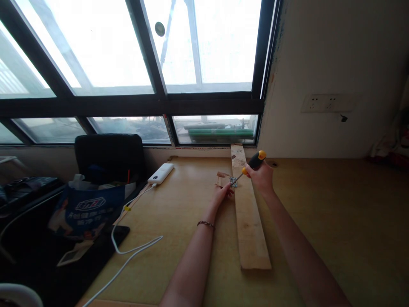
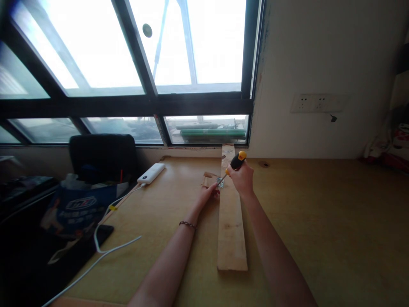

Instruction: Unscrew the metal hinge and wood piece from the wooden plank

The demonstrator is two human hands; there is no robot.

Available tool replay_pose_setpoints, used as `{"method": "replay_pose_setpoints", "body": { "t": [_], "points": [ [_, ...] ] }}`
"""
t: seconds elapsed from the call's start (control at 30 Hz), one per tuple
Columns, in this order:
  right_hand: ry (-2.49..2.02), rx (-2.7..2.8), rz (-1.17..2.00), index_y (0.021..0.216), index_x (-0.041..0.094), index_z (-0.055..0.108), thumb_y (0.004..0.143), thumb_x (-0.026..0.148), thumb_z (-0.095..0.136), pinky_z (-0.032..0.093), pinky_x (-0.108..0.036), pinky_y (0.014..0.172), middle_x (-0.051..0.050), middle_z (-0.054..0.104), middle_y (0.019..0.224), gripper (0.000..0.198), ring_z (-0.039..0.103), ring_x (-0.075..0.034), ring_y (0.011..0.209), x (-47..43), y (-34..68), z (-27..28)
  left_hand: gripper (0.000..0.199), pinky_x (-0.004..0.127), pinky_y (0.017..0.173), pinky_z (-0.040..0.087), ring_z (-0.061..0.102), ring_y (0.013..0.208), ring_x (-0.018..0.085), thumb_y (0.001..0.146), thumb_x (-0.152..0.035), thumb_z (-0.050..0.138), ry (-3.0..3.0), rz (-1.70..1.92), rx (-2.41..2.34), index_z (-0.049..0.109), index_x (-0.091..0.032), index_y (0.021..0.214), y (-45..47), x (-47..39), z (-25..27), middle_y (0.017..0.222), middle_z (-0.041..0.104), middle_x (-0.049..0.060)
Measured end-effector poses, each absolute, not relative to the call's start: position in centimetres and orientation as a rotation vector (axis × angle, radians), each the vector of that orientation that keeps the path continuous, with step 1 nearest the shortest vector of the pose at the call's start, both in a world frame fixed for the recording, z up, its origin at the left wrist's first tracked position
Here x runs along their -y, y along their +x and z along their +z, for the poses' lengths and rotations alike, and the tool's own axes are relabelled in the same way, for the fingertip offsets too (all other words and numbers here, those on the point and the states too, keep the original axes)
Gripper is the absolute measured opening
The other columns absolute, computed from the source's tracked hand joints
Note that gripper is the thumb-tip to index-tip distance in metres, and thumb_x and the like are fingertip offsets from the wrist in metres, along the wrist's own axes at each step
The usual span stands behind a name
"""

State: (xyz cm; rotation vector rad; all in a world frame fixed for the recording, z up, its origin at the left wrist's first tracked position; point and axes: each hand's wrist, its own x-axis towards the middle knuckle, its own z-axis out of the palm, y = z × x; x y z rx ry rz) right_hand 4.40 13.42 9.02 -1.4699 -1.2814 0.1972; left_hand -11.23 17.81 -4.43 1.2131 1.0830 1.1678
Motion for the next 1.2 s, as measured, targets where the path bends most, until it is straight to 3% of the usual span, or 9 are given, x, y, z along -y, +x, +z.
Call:
{"method": "replay_pose_setpoints", "body": {
  "t": [0.23,0.37,0.67,0.8,1.0,1.2],
  "points": [
    [-1.407,1.293,0.362,0.075,0.017,0.053,0.065,0.044,0.062,0.047,-0.023,0.042,-0.002,0.062,0.054,0.030,0.061,-0.018,0.042,-13.0,4.0,9.4,0.040,0.021,0.036,0.039,0.054,0.037,0.011,0.071,-0.044,0.060,1.148,1.117,-1.108,0.061,-0.006,0.081,-11.2,-18.0,-4.8,0.062,0.065,0.009],
    [-1.333,1.272,0.472,0.078,0.017,0.051,0.065,0.039,0.063,0.049,-0.023,0.038,-0.005,0.067,0.067,0.028,0.062,-0.017,0.043,-13.2,4.1,9.3,0.037,0.020,0.033,0.037,0.053,0.035,0.011,0.073,-0.042,0.057,1.175,1.112,-1.124,0.061,-0.006,0.081,-11.2,-17.8,-4.6,0.061,0.065,0.008],
    [-1.166,1.269,0.794,0.082,0.019,0.047,0.061,0.022,0.067,0.057,-0.028,0.051,-0.004,0.067,0.083,0.029,0.066,-0.017,0.054,-13.0,4.4,10.1,0.038,0.021,0.033,0.038,0.052,0.033,0.010,0.076,-0.043,0.053,1.187,1.066,-1.169,0.062,-0.006,0.079,-11.2,-17.1,-3.6,0.062,0.066,0.009],
    [-1.142,1.326,0.826,0.080,0.019,0.047,0.061,0.027,0.068,0.057,-0.029,0.052,-0.005,0.067,0.081,0.029,0.066,-0.019,0.056,-12.6,4.5,10.4,0.036,0.020,0.033,0.038,0.053,0.033,0.010,0.075,-0.043,0.054,1.181,1.078,-1.144,0.061,-0.007,0.076,-11.1,-17.3,-3.8,0.063,0.066,0.009],
    [-1.383,1.322,0.425,0.080,0.019,0.049,0.057,0.048,0.069,0.050,-0.027,0.041,-0.002,0.064,0.059,0.043,0.063,-0.021,0.049,-12.8,4.0,9.7,0.039,0.021,0.034,0.039,0.052,0.034,0.010,0.073,-0.045,0.056,1.190,1.118,-1.111,0.061,-0.007,0.076,-11.2,-17.6,-4.3,0.064,0.066,0.010],
    [-1.286,1.246,0.741,0.082,0.017,0.051,0.052,0.039,0.074,0.048,-0.023,0.036,-0.003,0.067,0.071,0.044,0.060,-0.015,0.045,-12.6,4.4,10.4,0.039,0.020,0.034,0.038,0.053,0.034,0.010,0.072,-0.045,0.057,1.178,1.098,-1.118,0.062,-0.007,0.077,-11.3,-17.6,-4.0,0.063,0.066,0.009]
  ]
}}
